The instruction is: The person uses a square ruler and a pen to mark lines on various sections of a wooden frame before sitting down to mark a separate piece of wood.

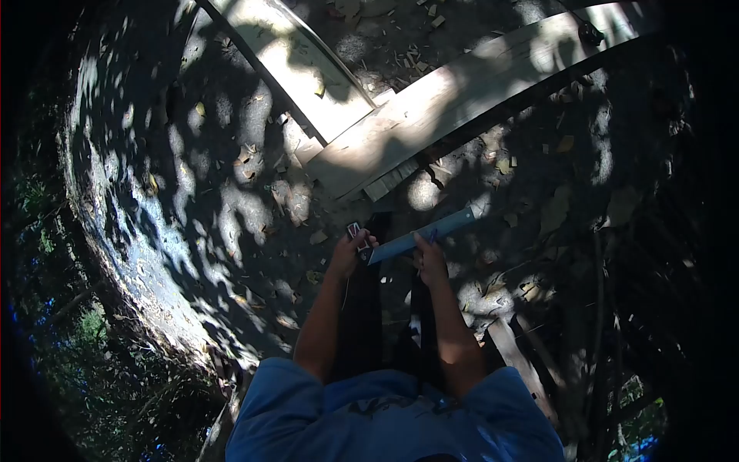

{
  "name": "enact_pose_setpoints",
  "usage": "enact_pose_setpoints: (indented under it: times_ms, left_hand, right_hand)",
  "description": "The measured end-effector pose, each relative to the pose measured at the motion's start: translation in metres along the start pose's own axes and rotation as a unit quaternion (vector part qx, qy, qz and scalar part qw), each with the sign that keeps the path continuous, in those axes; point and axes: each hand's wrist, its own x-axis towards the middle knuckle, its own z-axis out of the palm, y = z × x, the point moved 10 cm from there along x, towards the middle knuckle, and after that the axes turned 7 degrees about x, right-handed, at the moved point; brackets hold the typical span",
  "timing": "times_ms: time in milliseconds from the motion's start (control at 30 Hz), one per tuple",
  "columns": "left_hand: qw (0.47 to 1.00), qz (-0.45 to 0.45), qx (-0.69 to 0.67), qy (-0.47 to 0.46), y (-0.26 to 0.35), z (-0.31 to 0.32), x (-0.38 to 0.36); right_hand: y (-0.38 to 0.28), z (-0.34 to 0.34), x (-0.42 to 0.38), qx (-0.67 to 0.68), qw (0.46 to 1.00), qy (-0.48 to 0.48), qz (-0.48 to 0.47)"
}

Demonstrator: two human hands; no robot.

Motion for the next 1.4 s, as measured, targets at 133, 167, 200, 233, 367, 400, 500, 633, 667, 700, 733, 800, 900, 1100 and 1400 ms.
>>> enact_pose_setpoints:
  times_ms: [133,167,200,233,367,400,500,633,667,700,733,800,900,1100,1400]
  left_hand:
    - [0.996,0.049,-0.023,0.069,-0.017,-0.022,0.012]
    - [0.995,0.051,-0.035,0.076,-0.028,-0.023,0.014]
    - [0.995,0.039,-0.066,0.07,-0.041,-0.017,0.01]
    - [0.993,0.028,-0.095,0.063,-0.056,-0.017,0.009]
    - [0.991,-0.044,-0.063,0.107,-0.136,-0.025,0.001]
    - [0.988,-0.035,-0.07,0.131,-0.146,-0.024,-0.002]
    - [0.968,-0.051,-0.142,0.2,-0.189,-0.029,0.002]
    - [0.963,-0.09,-0.187,0.173,-0.238,-0.014,0.028]
    - [0.96,-0.109,-0.198,0.168,-0.249,-0.011,0.034]
    - [0.956,-0.12,-0.206,0.169,-0.26,-0.01,0.039]
    - [0.953,-0.114,-0.225,0.168,-0.267,-0.008,0.045]
    - [0.946,-0.105,-0.26,0.165,-0.277,-0.007,0.058]
    - [0.946,-0.097,-0.266,0.161,-0.282,-0.008,0.068]
    - [0.946,-0.099,-0.264,0.158,-0.276,-0.011,0.072]
    - [0.952,-0.079,-0.249,0.158,-0.276,-0.016,0.075]
  right_hand:
    - [-0.028,-0.015,0.031,-0.088,0.996,-0.028,-0.019]
    - [-0.031,-0.019,0.035,-0.116,0.993,-0.009,-0.014]
    - [-0.03,-0.026,0.036,-0.143,0.99,0.013,-0.007]
    - [-0.03,-0.028,0.045,-0.152,0.988,0.012,0.0]
    - [-0.039,0.012,0.081,-0.277,0.959,-0.048,-0.04]
    - [-0.034,0.023,0.086,-0.333,0.938,-0.068,-0.061]
    - [-0.011,0.029,0.107,-0.436,0.886,-0.104,-0.119]
    - [0.005,0.033,0.133,-0.605,0.762,-0.1,-0.207]
    - [0.008,0.034,0.135,-0.639,0.728,-0.096,-0.229]
    - [0.009,0.039,0.134,-0.672,0.692,-0.092,-0.249]
    - [0.011,0.044,0.133,-0.688,0.679,-0.097,-0.238]
    - [0.018,0.043,0.146,-0.7,0.673,-0.092,-0.222]
    - [0.023,0.045,0.144,-0.702,0.67,-0.101,-0.219]
    - [0.019,0.04,0.151,-0.687,0.693,-0.072,-0.205]
    - [0.021,0.024,0.166,-0.698,0.688,-0.067,-0.188]
